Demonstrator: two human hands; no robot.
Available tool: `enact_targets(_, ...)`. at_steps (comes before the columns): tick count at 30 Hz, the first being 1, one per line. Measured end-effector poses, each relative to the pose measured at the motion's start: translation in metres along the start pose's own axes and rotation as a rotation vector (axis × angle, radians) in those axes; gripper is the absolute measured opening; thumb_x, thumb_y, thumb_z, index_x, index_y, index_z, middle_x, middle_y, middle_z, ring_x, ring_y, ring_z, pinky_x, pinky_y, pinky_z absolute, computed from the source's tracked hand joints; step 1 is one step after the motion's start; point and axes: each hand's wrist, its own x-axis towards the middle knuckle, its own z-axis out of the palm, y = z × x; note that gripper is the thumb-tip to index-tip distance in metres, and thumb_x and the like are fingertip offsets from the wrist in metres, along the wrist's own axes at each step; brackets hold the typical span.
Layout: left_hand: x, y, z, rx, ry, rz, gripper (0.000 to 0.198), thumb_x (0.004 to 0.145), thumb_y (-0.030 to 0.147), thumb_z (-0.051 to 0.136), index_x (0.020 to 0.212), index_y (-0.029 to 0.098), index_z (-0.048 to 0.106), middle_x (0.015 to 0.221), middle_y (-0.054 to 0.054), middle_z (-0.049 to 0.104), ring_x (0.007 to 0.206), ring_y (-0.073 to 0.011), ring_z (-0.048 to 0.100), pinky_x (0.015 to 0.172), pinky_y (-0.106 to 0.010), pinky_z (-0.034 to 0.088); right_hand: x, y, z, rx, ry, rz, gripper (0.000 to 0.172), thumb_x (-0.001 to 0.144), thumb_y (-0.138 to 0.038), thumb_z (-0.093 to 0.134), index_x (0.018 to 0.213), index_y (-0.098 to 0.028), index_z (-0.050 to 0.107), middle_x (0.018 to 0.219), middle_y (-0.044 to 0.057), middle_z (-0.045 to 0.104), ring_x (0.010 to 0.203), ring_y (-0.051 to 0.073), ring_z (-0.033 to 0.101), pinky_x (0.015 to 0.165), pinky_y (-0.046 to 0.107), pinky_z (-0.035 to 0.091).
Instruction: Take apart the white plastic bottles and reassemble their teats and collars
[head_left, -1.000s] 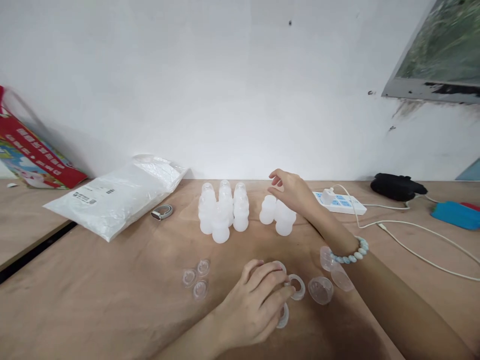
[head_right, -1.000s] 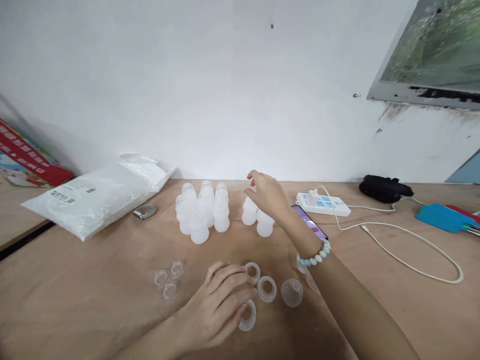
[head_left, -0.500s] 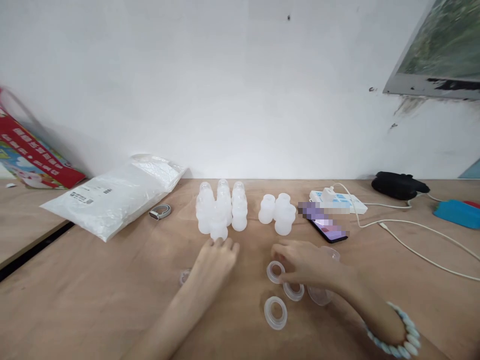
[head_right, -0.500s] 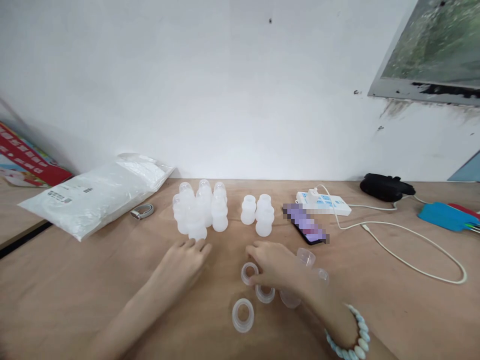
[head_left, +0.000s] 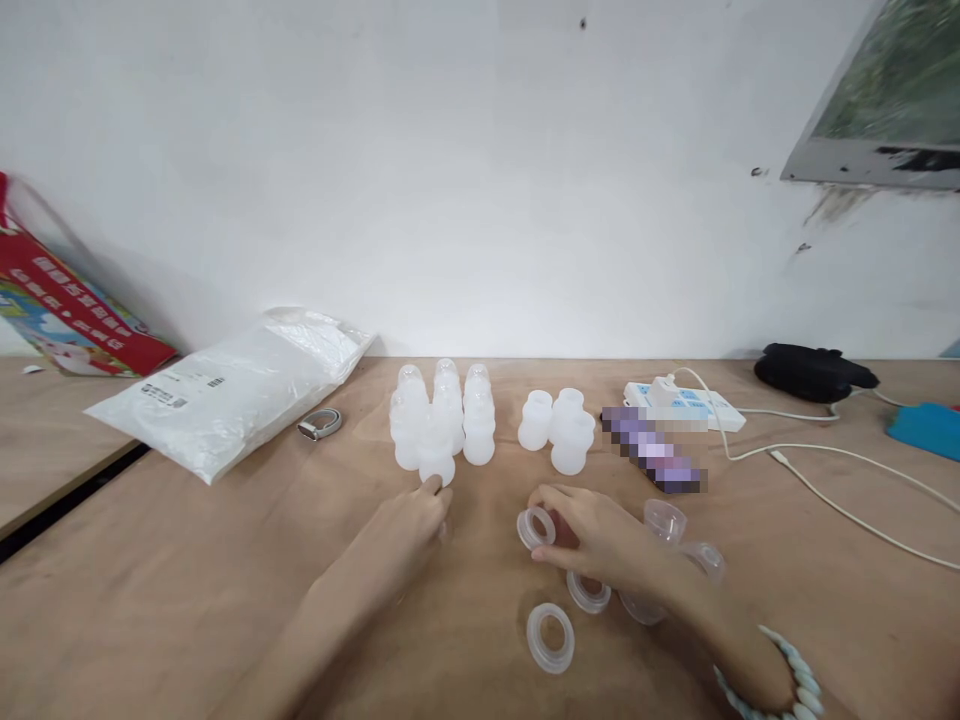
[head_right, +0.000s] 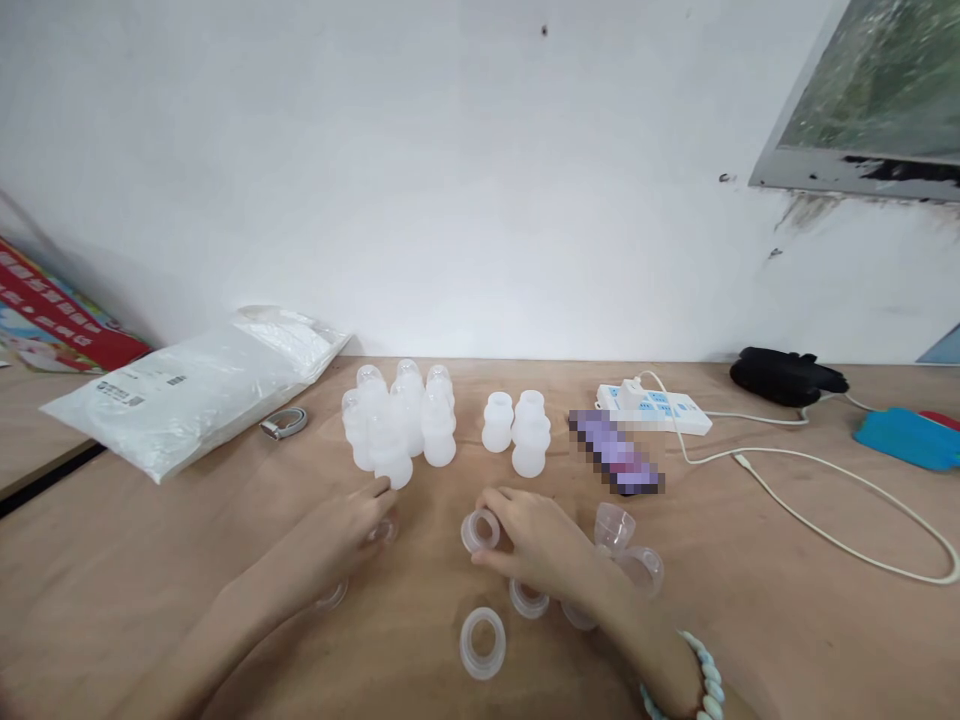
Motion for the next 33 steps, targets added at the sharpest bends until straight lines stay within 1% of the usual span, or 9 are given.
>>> enact_targets(2, 0.003, 0.005, 0.003, -0.176, 0.063, 0.087, 0.023, 0.079, 0.003, 0.044, 0.087, 0.017, 0.06, 0.098, -0.004, 0.061, 0.071, -0.0138, 0.061, 0.063, -0.024, 0.045, -0.002, -0.004, 0.001, 0.126, 0.069, -0.046, 0.023, 0.083, -0.029, 0.068, 0.103, -0.023, 0.058, 0.095, 0.001, 0.068, 0.081, 0.019, 0.062, 0.071, 0.03, 0.044)
enact_targets(6, 0.008, 0.015, 0.014, -0.606, 0.263, 0.235, 0.019, 0.077, 0.008, 0.054, 0.092, 0.018, 0.059, 0.096, -0.002, 0.055, 0.07, -0.0122, 0.055, 0.063, -0.024, 0.045, -0.005, -0.009, 0.008, 0.292, 0.223, -0.163, 0.028, 0.085, -0.028, 0.068, 0.111, -0.022, 0.057, 0.099, 0.003, 0.068, 0.082, 0.018, 0.062, 0.075, 0.031, 0.048)
enact_targets(8, 0.01, 0.021, 0.019, -0.715, 0.34, 0.261, 0.018, 0.078, 0.01, 0.055, 0.094, 0.018, 0.06, 0.096, -0.002, 0.055, 0.07, -0.0123, 0.054, 0.062, -0.025, 0.045, -0.006, -0.011, 0.011, 0.298, 0.3, -0.241, 0.031, 0.085, -0.028, 0.069, 0.112, -0.022, 0.056, 0.099, 0.004, 0.067, 0.081, 0.018, 0.061, 0.076, 0.031, 0.049)
enact_targets(11, 0.01, 0.028, 0.02, -0.838, 0.408, 0.277, 0.018, 0.078, 0.01, 0.058, 0.093, 0.019, 0.06, 0.093, -0.001, 0.054, 0.07, -0.0122, 0.053, 0.061, -0.024, 0.045, -0.007, -0.014, 0.014, 0.232, 0.365, -0.327, 0.034, 0.084, -0.027, 0.07, 0.113, -0.021, 0.055, 0.098, 0.006, 0.066, 0.082, 0.02, 0.061, 0.075, 0.032, 0.05)
enact_targets(15, 0.005, 0.038, 0.015, -0.985, 0.384, 0.253, 0.026, 0.076, 0.006, 0.059, 0.097, 0.021, 0.055, 0.087, 0.003, 0.052, 0.066, -0.0101, 0.052, 0.059, -0.022, 0.046, -0.005, -0.017, 0.018, 0.115, 0.347, -0.324, 0.03, 0.084, -0.025, 0.07, 0.11, -0.017, 0.057, 0.092, 0.007, 0.065, 0.081, 0.023, 0.061, 0.07, 0.034, 0.05)
enact_targets(19, -0.001, 0.045, 0.014, -1.098, 0.312, 0.263, 0.034, 0.074, 0.005, 0.061, 0.101, 0.022, 0.051, 0.091, 0.002, 0.056, 0.078, -0.0128, 0.061, 0.069, -0.026, 0.054, -0.003, -0.017, 0.024, 0.121, 0.299, -0.267, 0.027, 0.082, -0.024, 0.07, 0.105, -0.016, 0.059, 0.091, 0.007, 0.065, 0.08, 0.023, 0.061, 0.068, 0.034, 0.049)
enact_targets(23, -0.001, 0.044, 0.014, -1.261, 0.262, 0.276, 0.04, 0.072, 0.005, 0.062, 0.106, 0.023, 0.049, 0.101, -0.001, 0.059, 0.09, -0.0151, 0.066, 0.08, -0.031, 0.057, 0.001, -0.013, 0.026, 0.343, 0.288, -0.194, 0.029, 0.082, -0.022, 0.07, 0.109, -0.019, 0.058, 0.098, 0.005, 0.067, 0.081, 0.019, 0.061, 0.071, 0.03, 0.049)
enact_targets(28, 0.002, 0.042, 0.012, -1.535, 0.252, 0.208, 0.031, 0.073, 0.01, 0.065, 0.099, 0.021, 0.052, 0.092, 0.002, 0.058, 0.08, -0.0129, 0.069, 0.072, -0.025, 0.055, 0.003, -0.013, 0.023, 0.624, 0.259, -0.139, 0.03, 0.08, -0.024, 0.071, 0.108, -0.02, 0.061, 0.09, 0.002, 0.069, 0.077, 0.017, 0.061, 0.071, 0.029, 0.049)
enact_targets(33, 0.002, 0.051, 0.015, -1.603, 0.364, 0.187, 0.018, 0.076, 0.014, 0.067, 0.086, 0.019, 0.053, 0.076, 0.004, 0.06, 0.071, -0.0117, 0.067, 0.066, -0.022, 0.053, 0.003, -0.017, 0.025, 0.834, 0.184, -0.139, 0.031, 0.079, -0.026, 0.072, 0.107, -0.021, 0.061, 0.093, 0.003, 0.071, 0.084, 0.018, 0.065, 0.073, 0.031, 0.051)
